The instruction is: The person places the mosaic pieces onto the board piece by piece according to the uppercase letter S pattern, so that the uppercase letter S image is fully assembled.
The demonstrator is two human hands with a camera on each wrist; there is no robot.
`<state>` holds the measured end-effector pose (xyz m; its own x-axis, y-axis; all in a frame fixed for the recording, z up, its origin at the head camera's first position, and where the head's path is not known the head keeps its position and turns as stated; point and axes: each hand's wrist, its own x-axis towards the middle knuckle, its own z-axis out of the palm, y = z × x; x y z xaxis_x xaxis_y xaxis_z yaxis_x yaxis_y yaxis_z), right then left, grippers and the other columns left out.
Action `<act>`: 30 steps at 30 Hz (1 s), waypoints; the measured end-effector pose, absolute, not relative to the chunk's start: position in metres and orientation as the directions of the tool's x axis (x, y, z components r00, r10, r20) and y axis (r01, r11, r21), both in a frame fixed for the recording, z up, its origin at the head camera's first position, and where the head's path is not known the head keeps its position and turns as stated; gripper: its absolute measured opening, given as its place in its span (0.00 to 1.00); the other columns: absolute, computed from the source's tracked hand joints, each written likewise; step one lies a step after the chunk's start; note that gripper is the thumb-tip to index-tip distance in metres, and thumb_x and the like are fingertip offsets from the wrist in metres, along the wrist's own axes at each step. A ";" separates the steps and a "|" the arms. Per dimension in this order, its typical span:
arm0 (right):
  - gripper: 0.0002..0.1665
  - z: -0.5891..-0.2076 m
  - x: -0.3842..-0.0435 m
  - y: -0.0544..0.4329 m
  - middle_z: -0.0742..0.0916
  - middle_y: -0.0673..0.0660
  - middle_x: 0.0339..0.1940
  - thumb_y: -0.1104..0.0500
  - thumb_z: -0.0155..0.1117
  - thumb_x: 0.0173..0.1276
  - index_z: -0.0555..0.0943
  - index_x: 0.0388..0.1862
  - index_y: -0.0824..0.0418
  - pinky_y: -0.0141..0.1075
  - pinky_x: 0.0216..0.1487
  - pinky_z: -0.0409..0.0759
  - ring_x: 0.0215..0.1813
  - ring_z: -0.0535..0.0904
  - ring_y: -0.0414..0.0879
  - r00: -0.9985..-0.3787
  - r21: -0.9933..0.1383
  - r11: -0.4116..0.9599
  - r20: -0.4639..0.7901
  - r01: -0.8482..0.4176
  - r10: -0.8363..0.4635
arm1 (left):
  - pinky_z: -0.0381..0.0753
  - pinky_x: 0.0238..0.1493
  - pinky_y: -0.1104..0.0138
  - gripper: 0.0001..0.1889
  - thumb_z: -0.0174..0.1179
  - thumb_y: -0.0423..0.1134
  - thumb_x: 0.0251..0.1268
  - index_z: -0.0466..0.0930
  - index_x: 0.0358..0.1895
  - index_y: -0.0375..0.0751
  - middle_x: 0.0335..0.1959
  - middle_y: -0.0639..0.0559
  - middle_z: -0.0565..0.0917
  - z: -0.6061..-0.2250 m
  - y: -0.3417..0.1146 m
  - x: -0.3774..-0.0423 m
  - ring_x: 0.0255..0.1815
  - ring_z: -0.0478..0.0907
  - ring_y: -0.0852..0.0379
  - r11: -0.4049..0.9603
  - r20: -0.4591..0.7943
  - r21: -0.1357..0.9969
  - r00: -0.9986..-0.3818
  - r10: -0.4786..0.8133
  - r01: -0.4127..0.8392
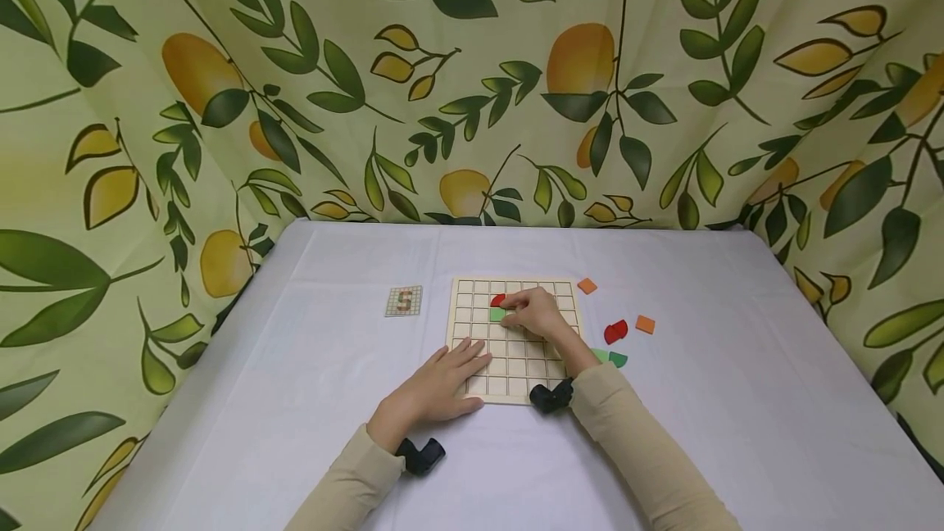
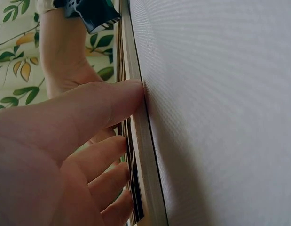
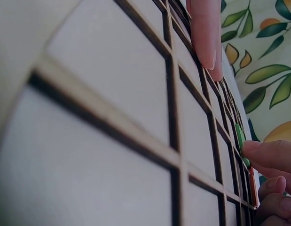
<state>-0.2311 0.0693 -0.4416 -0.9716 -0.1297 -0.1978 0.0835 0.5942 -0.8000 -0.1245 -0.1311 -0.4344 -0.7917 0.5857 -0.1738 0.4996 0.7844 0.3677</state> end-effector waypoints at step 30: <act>0.15 -0.426 -0.211 0.086 0.71 0.49 0.17 0.59 0.73 0.56 0.87 0.43 0.62 0.30 0.24 0.61 0.24 0.64 0.43 -0.965 -0.816 0.575 -0.194 0.059 -0.176 | 0.55 0.77 0.45 0.34 0.57 0.49 0.66 0.60 0.74 0.46 0.79 0.48 0.57 -0.434 -0.130 -0.124 0.81 0.50 0.46 0.786 -0.173 0.361 -0.792 0.585 0.502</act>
